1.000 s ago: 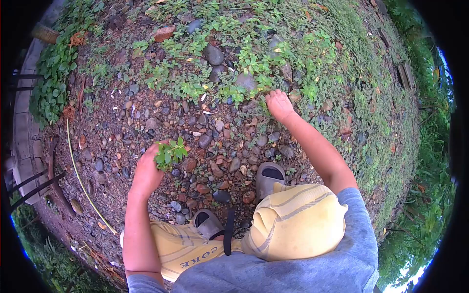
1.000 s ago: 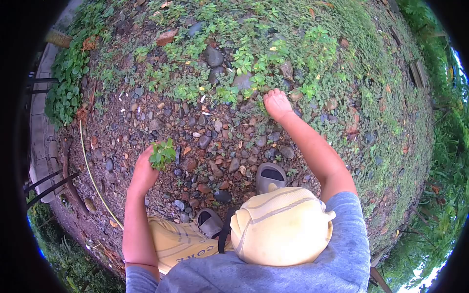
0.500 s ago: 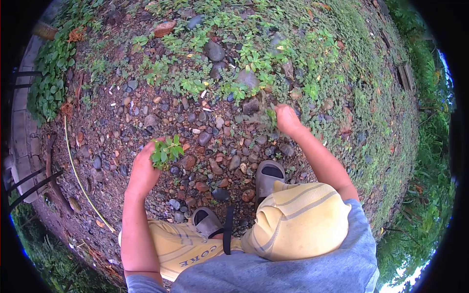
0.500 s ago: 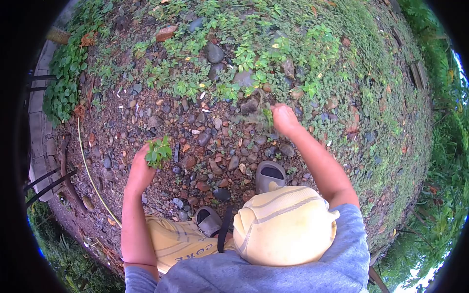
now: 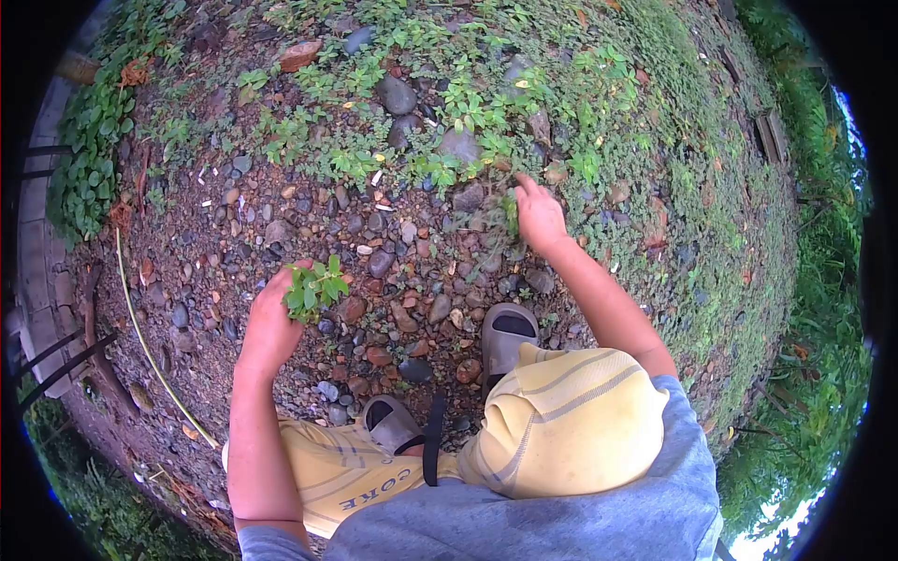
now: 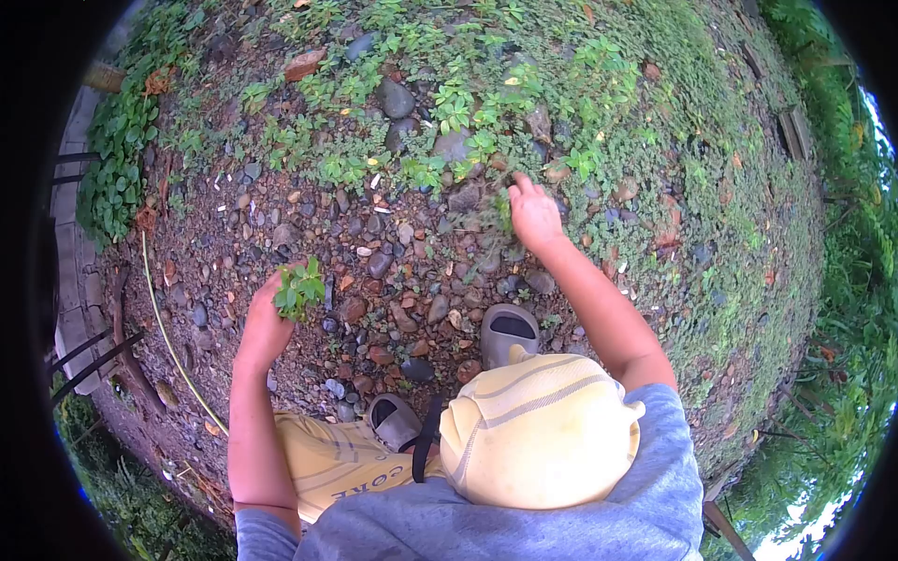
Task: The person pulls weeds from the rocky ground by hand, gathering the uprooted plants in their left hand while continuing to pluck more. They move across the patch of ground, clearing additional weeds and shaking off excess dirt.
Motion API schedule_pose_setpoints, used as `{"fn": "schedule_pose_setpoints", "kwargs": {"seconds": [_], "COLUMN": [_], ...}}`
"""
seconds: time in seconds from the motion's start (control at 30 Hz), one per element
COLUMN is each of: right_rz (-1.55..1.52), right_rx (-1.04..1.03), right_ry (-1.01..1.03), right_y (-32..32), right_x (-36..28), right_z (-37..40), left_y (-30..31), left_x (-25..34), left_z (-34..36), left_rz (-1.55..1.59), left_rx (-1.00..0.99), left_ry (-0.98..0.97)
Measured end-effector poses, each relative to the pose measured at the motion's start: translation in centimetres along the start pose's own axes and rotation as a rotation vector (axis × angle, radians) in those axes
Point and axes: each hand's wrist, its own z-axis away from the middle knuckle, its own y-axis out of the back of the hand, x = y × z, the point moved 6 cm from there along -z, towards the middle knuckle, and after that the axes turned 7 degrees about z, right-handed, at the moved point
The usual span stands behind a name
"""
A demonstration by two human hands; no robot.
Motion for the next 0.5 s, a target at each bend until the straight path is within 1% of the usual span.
{"fn": "schedule_pose_setpoints", "kwargs": {"seconds": [0.03, 0.07, 0.2, 0.27, 0.33, 0.43, 0.5], "right_rz": [0.137, 0.146, 0.12, 0.087, 0.077, 0.049, 0.042], "right_rx": [0.01, 0.009, -0.001, -0.073, -0.136, -0.099, -0.19], "right_ry": [0.017, -0.051, -0.151, -0.212, -0.266, -0.293, -0.289], "right_y": [-0.3, -0.8, -1.5, -2.2, -1.5, -1.8, -2.3], "right_x": [0.6, 1.5, 3.0, 4.0, 4.3, 5.3, 5.7], "right_z": [-0.6, -1.1, -1.7, -2.4, -2.9, -3.4, -3.2], "left_y": [0.2, 0.4, 0.7, 0.5, 0.3, -0.2, -0.4], "left_x": [0.0, -0.1, -0.5, -0.8, -0.4, -0.4, -0.4], "left_z": [0.2, 0.3, 0.8, 0.8, 0.4, -0.2, -0.4], "left_rz": [0.001, 0.002, 0.004, 0.014, -0.001, -0.021, -0.026], "left_rx": [0.015, 0.029, 0.03, 0.025, 0.016, 0.002, -0.002], "left_ry": [0.017, 0.035, 0.059, 0.06, 0.054, 0.006, -0.013]}}
